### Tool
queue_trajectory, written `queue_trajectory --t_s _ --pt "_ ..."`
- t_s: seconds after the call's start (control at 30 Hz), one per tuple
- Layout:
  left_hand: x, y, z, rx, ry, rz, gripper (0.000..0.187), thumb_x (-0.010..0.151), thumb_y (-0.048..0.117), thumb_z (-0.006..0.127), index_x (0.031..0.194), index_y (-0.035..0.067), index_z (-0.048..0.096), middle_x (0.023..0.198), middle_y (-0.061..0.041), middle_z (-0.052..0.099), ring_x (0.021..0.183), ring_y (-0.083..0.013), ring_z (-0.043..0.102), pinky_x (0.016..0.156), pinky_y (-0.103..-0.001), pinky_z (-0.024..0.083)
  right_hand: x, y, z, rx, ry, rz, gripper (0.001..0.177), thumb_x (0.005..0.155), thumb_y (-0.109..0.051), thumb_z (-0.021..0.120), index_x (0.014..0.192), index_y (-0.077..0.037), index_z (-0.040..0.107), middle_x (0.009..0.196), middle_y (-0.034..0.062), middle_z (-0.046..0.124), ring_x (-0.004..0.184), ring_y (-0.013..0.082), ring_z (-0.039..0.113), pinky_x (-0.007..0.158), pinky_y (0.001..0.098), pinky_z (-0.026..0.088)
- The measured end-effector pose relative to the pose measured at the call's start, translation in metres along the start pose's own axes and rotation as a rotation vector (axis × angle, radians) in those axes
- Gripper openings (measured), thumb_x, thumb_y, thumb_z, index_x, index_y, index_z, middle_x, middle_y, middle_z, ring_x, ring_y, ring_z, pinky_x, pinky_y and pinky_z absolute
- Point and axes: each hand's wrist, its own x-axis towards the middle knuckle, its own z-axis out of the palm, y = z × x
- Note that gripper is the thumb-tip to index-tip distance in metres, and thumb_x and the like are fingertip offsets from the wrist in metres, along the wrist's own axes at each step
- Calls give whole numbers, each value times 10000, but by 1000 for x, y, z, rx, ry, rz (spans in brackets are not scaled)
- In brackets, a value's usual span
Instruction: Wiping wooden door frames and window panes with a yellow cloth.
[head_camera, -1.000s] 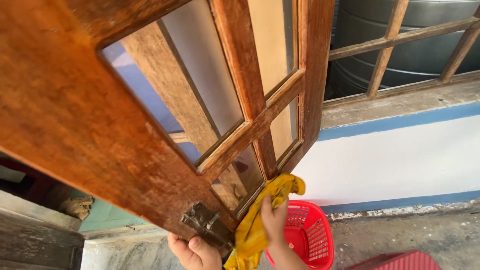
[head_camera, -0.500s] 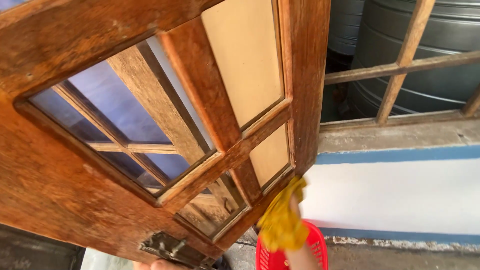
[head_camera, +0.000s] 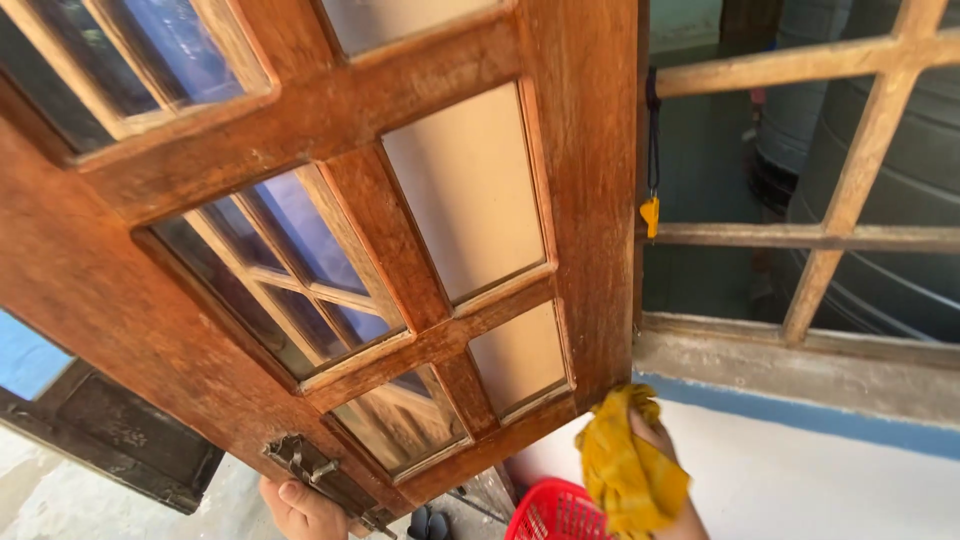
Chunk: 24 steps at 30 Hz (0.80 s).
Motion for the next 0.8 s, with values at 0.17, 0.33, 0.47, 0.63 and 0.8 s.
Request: queue_trajectory --t_s 0.17,0.33,0.47,0.63,0.8 --pt "-4 -7 -9 358 9 -67 567 1162 415 260 1362 -43 528 1234 -203 520 1125 -287 541 1008 -427 412 -121 -150 189 -255 -126 -348 365 1000 -183 573 1358 -119 538 1140 75 670 964 224 686 831 382 583" --pt "-7 86 20 246 243 542 367 1125 132 537 1463 21 447 1440 -183 443 1277 -361 480 1155 -444 397 -65 -195 268 -339 -443 -1007 313 1076 -106 614 1376 -63 535 1224 43 622 1074 153 629 974 321 538" --pt "17 216 102 350 20 827 464 747 -27 685 1180 140 676 1298 -107 590 1274 -322 512 1050 -499 348 -39 -191 283 -814 -246 -1370 300 995 -162 757 1203 -17 595 1129 134 665 1030 262 688 916 389 547" --pt "26 252 195 556 -392 876 557 899 220 682 1388 -14 558 1416 -205 544 1361 -388 466 1148 -561 318 -27 -162 248 -978 -17 -1439 315 951 -248 755 1116 -6 638 1059 175 688 940 366 730 797 441 580" --pt "19 238 208 657 -343 918 501 962 199 625 1411 -18 584 1383 -174 588 1302 -321 538 1177 -492 356 -19 -128 188 -1034 17 -1332 312 934 -268 713 1089 -1 669 1046 174 708 908 334 739 770 416 586"
